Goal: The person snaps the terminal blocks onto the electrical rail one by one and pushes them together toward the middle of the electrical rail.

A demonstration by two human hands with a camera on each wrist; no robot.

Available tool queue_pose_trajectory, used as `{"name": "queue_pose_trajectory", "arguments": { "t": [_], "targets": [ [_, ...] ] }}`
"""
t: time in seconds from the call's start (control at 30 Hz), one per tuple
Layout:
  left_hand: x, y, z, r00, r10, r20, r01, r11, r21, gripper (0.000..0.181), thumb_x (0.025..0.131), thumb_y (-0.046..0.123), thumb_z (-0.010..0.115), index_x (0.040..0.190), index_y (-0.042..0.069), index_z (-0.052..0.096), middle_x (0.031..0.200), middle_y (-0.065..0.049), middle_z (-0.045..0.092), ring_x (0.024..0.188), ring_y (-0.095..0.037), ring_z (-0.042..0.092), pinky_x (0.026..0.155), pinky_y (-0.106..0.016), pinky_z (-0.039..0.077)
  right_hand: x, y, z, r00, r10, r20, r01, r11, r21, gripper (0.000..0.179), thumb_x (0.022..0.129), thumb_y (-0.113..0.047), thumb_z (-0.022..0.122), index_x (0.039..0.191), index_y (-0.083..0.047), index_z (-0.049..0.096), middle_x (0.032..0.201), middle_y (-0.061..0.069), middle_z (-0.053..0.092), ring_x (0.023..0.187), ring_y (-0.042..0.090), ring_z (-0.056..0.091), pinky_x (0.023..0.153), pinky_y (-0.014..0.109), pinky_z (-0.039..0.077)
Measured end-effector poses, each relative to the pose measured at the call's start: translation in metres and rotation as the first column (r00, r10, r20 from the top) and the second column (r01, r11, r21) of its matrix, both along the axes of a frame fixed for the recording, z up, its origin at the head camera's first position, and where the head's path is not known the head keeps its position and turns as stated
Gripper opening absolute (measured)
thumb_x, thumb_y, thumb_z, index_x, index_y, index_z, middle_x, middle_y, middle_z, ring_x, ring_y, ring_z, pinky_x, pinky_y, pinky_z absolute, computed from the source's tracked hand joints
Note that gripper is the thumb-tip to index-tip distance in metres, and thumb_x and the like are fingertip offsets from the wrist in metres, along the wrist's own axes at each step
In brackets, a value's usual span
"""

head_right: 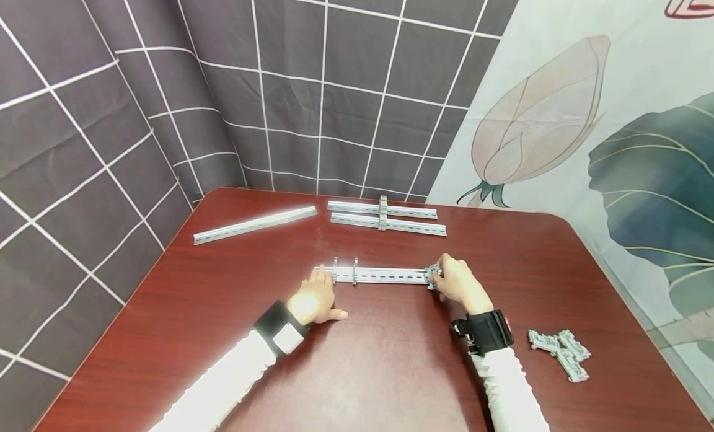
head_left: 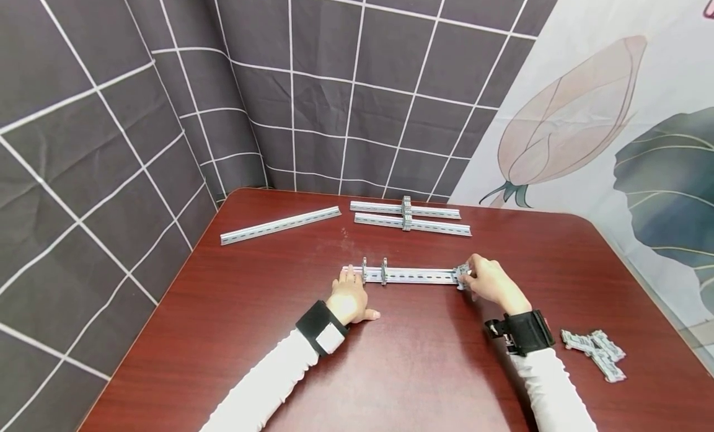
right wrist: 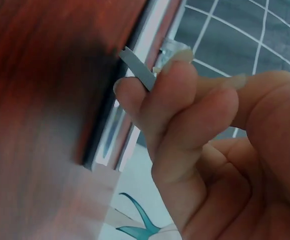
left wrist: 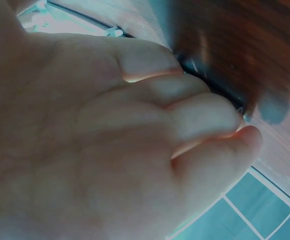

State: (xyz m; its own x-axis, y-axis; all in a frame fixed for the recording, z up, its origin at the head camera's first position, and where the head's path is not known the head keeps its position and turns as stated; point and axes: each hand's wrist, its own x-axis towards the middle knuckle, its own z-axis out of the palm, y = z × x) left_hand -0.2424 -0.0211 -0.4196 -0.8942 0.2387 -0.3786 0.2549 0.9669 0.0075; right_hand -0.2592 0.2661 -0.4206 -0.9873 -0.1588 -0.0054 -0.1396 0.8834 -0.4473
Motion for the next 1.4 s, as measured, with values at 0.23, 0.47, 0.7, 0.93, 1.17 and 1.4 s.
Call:
{"name": "queue_pose_trajectory", "arguments": {
  "t": [0.23, 0.47, 0.7, 0.93, 1.17, 1.4],
  "targets": [
    [0.000, 0.001, 0.002, 1.000, -0.001, -0.003, 0.001, 1.000, -0.002, 0.089, 0.085, 0.060, 0.062, 0.148, 0.003, 0.036, 0.158, -0.013, 0.028, 0.148, -0.029, 0.022, 0.115, -0.041, 0.031, -0.001, -0.006, -0.003, 0.998, -0.062, -0.013, 0.062, 0.998, 0.010, 0.021, 0.088, -0.010, 0.065, 0.089, 0.007, 0.052, 0.054, 0.004, 0.060, 0.042, 0.011, 0.058, 0.053, 0.029, 0.045],
    [-0.001, 0.000, 0.002, 1.000, -0.004, -0.008, 0.004, 1.000, -0.004, 0.088, 0.085, 0.060, 0.062, 0.147, 0.004, 0.037, 0.157, -0.012, 0.030, 0.148, -0.029, 0.022, 0.115, -0.041, 0.031, -0.004, -0.011, -0.004, 0.997, -0.075, -0.029, 0.075, 0.997, 0.018, 0.021, 0.089, -0.011, 0.062, 0.073, -0.001, 0.053, 0.048, 0.003, 0.056, 0.041, 0.010, 0.052, 0.047, 0.026, 0.040],
    [0.000, -0.001, 0.003, 1.000, -0.004, -0.014, 0.005, 1.000, 0.004, 0.089, 0.084, 0.059, 0.062, 0.147, 0.003, 0.037, 0.157, -0.013, 0.029, 0.148, -0.029, 0.022, 0.115, -0.041, 0.031, -0.006, -0.015, -0.007, 0.995, -0.086, -0.040, 0.090, 0.990, 0.109, 0.029, 0.089, -0.016, 0.055, 0.062, -0.010, 0.048, 0.053, 0.001, 0.051, 0.052, 0.018, 0.048, 0.051, 0.028, 0.034],
    [0.001, -0.002, 0.004, 1.000, -0.001, -0.023, 0.001, 1.000, 0.009, 0.090, 0.084, 0.060, 0.063, 0.147, 0.002, 0.037, 0.157, -0.014, 0.029, 0.148, -0.029, 0.024, 0.115, -0.041, 0.031, -0.010, -0.016, -0.010, 0.996, -0.091, -0.004, 0.091, 0.990, 0.106, 0.033, 0.090, -0.016, 0.053, 0.058, -0.011, 0.048, 0.051, 0.001, 0.053, 0.051, 0.016, 0.049, 0.050, 0.027, 0.033],
    [0.004, 0.000, 0.001, 1.000, -0.006, -0.007, 0.006, 1.000, -0.012, 0.090, 0.084, 0.061, 0.061, 0.148, 0.003, 0.036, 0.158, -0.013, 0.028, 0.148, -0.029, 0.023, 0.114, -0.041, 0.032, -0.010, -0.022, -0.007, 0.996, -0.083, 0.039, 0.077, 0.988, 0.135, 0.033, 0.087, -0.012, 0.051, 0.055, -0.013, 0.043, 0.055, 0.003, 0.047, 0.055, 0.020, 0.047, 0.054, 0.031, 0.036],
    [0.000, 0.000, 0.000, 1.000, -0.014, -0.022, 0.014, 1.000, -0.018, 0.089, 0.084, 0.062, 0.061, 0.147, 0.004, 0.038, 0.158, -0.012, 0.030, 0.148, -0.029, 0.024, 0.114, -0.041, 0.032, -0.017, -0.030, -0.003, 0.993, -0.096, 0.062, 0.083, 0.980, 0.181, 0.030, 0.085, -0.011, 0.050, 0.056, -0.011, 0.045, 0.058, 0.007, 0.048, 0.060, 0.026, 0.051, 0.058, 0.039, 0.042]
  ]
}}
